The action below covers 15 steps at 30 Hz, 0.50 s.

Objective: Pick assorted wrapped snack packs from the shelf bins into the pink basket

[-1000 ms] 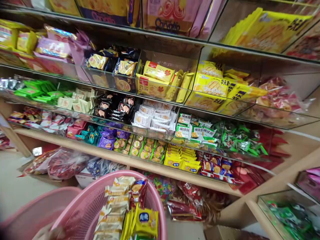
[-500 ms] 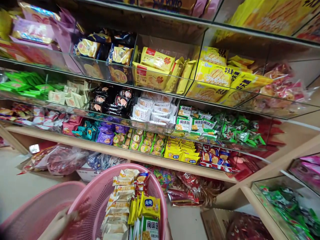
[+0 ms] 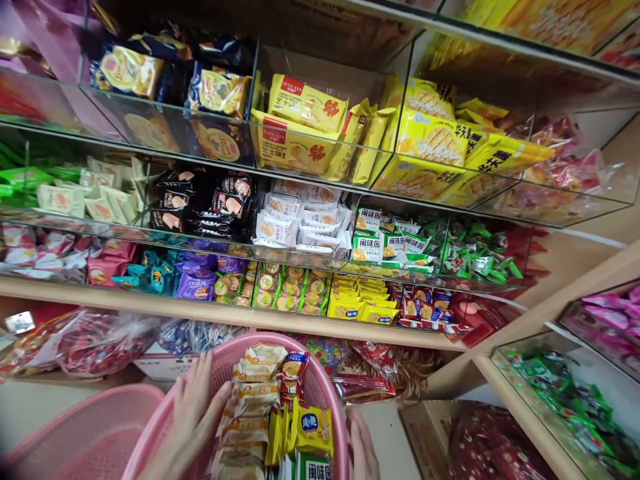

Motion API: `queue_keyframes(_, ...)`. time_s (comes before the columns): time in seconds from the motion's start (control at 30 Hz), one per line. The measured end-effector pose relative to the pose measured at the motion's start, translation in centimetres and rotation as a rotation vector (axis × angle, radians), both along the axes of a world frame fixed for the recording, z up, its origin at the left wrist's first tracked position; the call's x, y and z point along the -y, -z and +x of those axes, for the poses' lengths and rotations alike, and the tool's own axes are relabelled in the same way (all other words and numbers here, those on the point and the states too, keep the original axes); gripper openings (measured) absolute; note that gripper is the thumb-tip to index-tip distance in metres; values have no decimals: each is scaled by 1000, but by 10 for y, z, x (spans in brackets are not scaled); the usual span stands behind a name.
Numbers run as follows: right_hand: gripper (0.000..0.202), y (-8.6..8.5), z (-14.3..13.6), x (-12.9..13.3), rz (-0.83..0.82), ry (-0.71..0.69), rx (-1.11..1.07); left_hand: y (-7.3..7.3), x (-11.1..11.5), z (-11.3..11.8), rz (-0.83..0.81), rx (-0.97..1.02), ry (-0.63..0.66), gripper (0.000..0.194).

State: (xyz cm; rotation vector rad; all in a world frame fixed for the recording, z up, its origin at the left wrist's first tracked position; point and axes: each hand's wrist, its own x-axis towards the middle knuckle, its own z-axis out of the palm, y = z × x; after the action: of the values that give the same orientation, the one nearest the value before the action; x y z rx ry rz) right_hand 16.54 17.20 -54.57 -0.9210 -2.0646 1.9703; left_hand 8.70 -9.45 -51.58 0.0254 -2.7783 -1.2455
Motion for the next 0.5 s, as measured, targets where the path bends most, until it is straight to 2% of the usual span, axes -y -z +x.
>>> queue_keyframes(0.1, 50, -16, -28, -11, 24, -18, -14, 7, -13, -8, -16, 58, 123, 73)
queue_keyframes(0.2, 64, -27, -52, -11, 29, -170, 41, 10, -13, -14, -58, 90, 181, 73)
queue_keyframes(0.33, 60, -27, -64, -1, 56, -367, 17, 5, -10, -16, -11, 195, 228, 80)
queue_keyframes(0.5, 58, -26, -63, 9, 139, -353, 2, 1, -15, -16, 104, 268, 235, 86)
